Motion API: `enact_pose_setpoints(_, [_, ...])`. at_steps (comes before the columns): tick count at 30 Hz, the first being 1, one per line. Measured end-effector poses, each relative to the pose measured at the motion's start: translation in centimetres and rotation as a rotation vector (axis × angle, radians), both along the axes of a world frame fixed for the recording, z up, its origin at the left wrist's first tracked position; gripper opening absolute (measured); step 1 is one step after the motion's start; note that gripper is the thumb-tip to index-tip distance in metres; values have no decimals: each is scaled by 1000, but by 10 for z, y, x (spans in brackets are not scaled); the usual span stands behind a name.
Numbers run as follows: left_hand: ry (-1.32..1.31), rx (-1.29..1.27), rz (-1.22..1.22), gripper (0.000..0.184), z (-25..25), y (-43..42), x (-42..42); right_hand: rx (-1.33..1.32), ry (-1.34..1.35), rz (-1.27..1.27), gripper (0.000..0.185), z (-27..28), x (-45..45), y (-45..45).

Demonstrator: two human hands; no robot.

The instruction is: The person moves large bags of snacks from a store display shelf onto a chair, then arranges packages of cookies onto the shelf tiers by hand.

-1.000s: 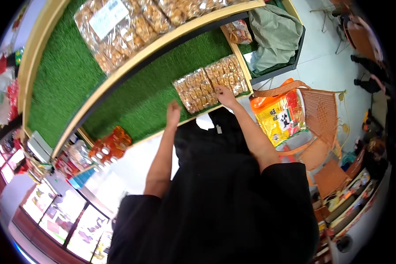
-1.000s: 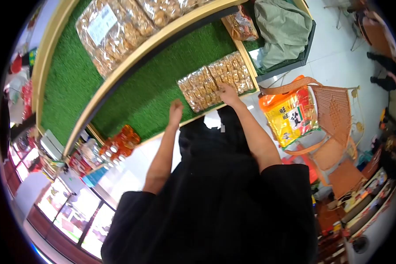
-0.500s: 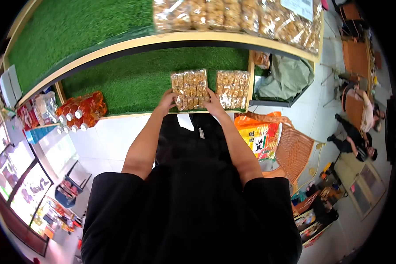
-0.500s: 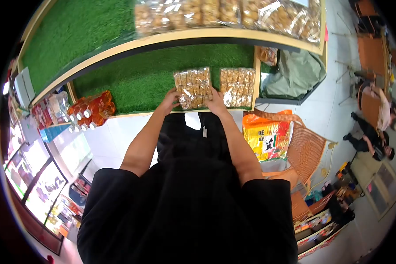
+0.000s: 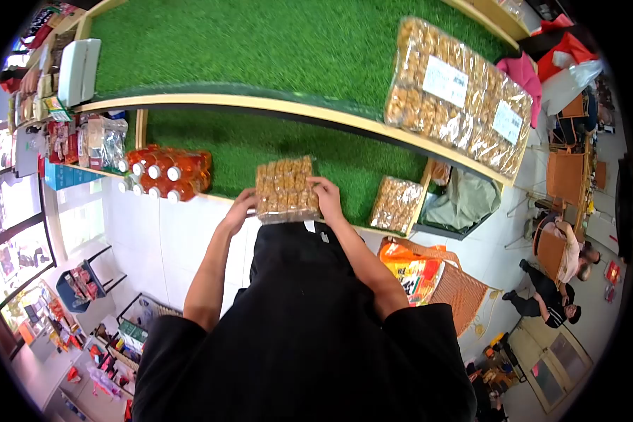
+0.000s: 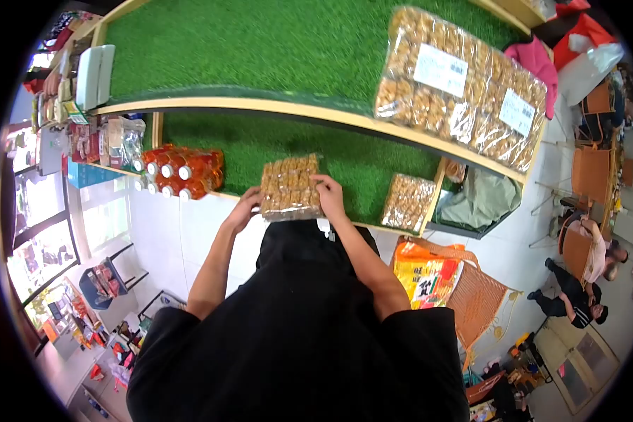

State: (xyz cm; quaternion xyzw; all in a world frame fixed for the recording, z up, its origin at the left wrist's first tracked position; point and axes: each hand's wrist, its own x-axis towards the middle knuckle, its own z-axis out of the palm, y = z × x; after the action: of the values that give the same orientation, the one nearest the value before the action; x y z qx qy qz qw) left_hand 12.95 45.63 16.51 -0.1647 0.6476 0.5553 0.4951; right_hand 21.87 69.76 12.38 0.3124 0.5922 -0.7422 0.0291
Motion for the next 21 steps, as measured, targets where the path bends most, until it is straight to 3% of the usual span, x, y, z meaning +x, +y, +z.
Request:
enact_pose_setpoints(4, [25, 138, -137, 64, 68, -23, -17, -70, 122, -41, 19, 90, -24, -8])
enact_pose_setpoints(5, [49, 187, -207, 75, 78, -33, -21, 9, 176, -22, 18, 119, -27, -5])
enact_pose_setpoints(9, [31, 546, -418, 93, 159, -36, -50, 139, 140, -51, 13, 220, -29, 7])
enact_pose_setpoints(12, [301, 776, -559, 102, 183, -26, -71, 269, 364, -73, 12, 277, -33, 8])
enact_pose_setpoints(17, [580, 917, -604, 110, 236, -1, -108, 491, 716, -128, 11, 320, -58, 13])
enact_pose_setpoints(21, [936, 715, -480, 115, 239, 46, -147, 786, 736, -138, 12, 313, -100, 40])
